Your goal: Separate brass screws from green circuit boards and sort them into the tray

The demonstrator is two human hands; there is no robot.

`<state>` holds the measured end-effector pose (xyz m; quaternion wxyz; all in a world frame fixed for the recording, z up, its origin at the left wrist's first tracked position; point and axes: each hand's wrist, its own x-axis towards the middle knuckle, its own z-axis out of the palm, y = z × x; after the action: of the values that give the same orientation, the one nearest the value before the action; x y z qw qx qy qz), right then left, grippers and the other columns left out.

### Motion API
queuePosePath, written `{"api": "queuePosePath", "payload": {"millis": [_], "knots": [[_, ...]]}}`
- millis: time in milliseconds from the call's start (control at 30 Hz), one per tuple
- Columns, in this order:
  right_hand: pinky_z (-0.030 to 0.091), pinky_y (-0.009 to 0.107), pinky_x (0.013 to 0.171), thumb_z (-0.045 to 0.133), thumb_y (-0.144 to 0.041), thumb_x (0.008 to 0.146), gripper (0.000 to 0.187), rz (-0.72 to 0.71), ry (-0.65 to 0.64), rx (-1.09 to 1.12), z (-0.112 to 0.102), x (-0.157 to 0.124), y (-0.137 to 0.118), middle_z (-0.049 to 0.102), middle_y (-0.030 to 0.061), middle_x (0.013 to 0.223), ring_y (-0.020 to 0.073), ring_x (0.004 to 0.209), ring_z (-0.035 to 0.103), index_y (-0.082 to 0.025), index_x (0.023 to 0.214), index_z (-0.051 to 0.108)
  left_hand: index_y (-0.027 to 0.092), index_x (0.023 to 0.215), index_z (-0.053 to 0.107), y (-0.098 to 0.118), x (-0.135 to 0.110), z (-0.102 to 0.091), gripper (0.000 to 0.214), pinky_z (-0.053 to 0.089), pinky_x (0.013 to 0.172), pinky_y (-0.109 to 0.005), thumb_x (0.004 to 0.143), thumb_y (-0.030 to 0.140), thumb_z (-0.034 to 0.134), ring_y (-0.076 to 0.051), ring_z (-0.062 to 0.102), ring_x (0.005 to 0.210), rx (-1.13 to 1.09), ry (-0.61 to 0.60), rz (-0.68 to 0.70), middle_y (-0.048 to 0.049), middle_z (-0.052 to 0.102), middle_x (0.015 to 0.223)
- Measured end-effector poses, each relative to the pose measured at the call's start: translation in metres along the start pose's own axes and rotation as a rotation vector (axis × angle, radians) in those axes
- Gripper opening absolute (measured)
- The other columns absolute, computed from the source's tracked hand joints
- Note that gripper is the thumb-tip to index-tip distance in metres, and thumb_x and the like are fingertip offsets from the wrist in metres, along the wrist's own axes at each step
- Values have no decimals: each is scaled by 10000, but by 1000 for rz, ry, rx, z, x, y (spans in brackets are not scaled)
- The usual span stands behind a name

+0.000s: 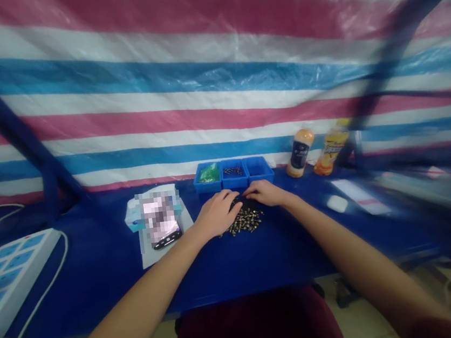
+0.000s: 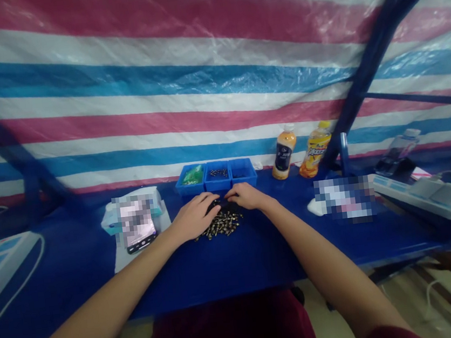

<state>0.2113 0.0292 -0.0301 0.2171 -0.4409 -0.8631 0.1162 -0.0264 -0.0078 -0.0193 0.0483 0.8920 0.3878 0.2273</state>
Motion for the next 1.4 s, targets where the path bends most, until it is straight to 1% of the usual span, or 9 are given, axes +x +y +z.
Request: {"api": "queuePosePath", "payload": {"millis": [300,467,600,800,1000,1133,1200,1267,1400], "knots": [[439,320,828,588,-204,862,121,73,53,57,4,2,0,682,58,897,193,847,612,-190,871,708,238,1295,570,-3,0,3,417,465,940,-397,993,460,388,-271,570,1143,-1,16,-22,-85,597,1283],[453,311,794,376,-308,990,267,87,112,142,-3,-12,-16,642,48,888,171,824,584,-178,895,588,236,1313,554,3,1,-3,386,448,953,-380,1005,409,397,-252,571,1138,-31,150,-13,-76,636,1202],[444,290,750,328,-402,1013,342,68,131,189,-9,-18,-36,613,14,804,157,765,563,-198,838,539,235,1204,623,8,2,-8,347,463,875,-361,961,453,504,-230,621,988,-77,187,34,-54,683,1047],[399,276,704,356,-424,1006,345,68,195,276,-6,-15,-62,583,-8,751,144,714,545,-201,795,513,223,951,684,8,3,-4,247,445,832,-337,978,365,485,-198,628,885,-133,186,87,-29,699,923],[361,263,623,461,-488,942,392,195,208,514,-3,-15,-63,495,-32,642,128,626,451,-203,674,476,221,953,679,9,3,-4,262,449,826,-311,986,341,449,-196,630,890,-209,198,55,-33,693,921],[315,245,480,434,-512,929,416,295,194,646,2,-9,-53,430,-47,538,99,469,388,-208,645,426,214,965,678,11,2,-10,315,442,792,-287,999,363,403,-183,638,840,-272,318,-45,-32,705,915],[305,234,445,429,-532,920,383,340,228,704,5,-6,-48,445,-50,554,91,436,393,-205,722,452,204,893,678,9,3,-12,306,430,737,-274,985,360,431,-168,622,757,-269,376,-84,-23,697,839],[324,224,437,394,-563,927,368,369,294,748,7,-2,-44,520,-39,655,91,443,438,-207,945,487,197,821,670,6,4,-13,283,414,691,-264,962,345,473,-154,596,689,-244,408,-113,-10,676,759],[386,235,452,322,-555,956,489,376,366,683,11,-1,-36,615,-7,861,105,478,505,-272,1352,279,200,769,661,1,6,-8,257,398,656,-255,937,321,508,-146,579,647,-195,396,-155,2,658,693]]}}
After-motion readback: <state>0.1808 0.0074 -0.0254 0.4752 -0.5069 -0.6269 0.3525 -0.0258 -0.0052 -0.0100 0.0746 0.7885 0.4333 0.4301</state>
